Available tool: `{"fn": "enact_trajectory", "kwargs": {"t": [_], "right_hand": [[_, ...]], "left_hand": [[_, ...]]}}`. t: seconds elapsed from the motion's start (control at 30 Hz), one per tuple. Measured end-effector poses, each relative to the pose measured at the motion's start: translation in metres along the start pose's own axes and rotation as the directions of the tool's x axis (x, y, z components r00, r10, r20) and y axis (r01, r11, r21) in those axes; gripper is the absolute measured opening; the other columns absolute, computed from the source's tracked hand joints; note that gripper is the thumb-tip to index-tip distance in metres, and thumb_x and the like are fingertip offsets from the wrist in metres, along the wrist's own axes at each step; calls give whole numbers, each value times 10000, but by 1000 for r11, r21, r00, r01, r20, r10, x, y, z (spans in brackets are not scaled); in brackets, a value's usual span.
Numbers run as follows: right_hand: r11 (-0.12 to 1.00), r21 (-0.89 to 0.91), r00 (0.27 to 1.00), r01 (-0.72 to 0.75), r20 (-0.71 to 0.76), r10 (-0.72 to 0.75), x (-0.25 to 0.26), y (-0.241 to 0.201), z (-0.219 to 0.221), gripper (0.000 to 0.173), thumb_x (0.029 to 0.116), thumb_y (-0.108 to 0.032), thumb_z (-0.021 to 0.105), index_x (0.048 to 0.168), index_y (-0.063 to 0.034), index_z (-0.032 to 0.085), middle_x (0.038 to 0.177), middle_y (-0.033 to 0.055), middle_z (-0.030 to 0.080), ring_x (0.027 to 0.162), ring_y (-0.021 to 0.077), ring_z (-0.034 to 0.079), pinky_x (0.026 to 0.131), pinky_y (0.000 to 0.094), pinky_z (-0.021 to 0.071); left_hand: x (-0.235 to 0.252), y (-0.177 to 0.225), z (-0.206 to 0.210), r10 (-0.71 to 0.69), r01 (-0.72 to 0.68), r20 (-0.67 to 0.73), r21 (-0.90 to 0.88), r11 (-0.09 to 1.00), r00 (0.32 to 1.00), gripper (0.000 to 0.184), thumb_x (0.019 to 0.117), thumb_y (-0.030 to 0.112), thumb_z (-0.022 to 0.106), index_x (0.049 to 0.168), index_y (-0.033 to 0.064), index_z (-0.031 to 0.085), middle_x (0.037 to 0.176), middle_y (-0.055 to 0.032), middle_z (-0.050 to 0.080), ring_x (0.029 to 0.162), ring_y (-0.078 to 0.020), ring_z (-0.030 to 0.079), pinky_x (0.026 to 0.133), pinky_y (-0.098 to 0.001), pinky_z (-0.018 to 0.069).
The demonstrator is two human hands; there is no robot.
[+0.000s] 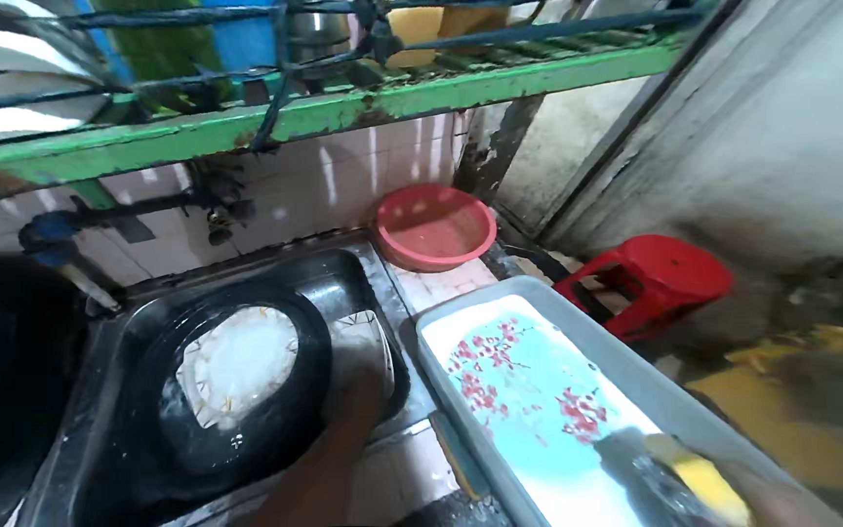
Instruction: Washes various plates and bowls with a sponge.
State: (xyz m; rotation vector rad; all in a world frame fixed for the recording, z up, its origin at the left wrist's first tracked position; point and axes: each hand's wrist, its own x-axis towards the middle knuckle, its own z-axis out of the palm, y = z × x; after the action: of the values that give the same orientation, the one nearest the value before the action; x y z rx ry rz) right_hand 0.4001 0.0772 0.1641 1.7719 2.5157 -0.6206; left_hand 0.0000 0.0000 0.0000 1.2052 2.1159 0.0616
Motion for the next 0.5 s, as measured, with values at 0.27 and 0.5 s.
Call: {"fn": "enact_trajectory", "kwargs": {"t": [0.27, 0.5], "right_hand": [[993, -15, 993, -118, -34, 117, 4, 3, 15, 626, 838, -262, 799, 1394, -52, 601, 1304, 280, 625, 1225, 508, 579, 962, 706, 477], [987, -84, 975, -133, 170, 146, 7, -17, 8, 483, 900, -325, 747, 1348, -172, 650, 1343, 116, 637, 1258, 387, 577, 965, 632, 499]], "left_hand": [[-23, 7, -50, -78, 55, -203, -117, 992, 976, 473, 1067, 277, 507, 1445, -7, 526, 1373, -249, 604, 1288, -392, 582, 1097, -550, 447], [-97, -7, -134, -179, -160, -455, -611, 776, 872, 342, 952, 160, 663, 1196, -77, 625, 947, -194, 665, 799, -249, 634, 746, -463, 535]]}}
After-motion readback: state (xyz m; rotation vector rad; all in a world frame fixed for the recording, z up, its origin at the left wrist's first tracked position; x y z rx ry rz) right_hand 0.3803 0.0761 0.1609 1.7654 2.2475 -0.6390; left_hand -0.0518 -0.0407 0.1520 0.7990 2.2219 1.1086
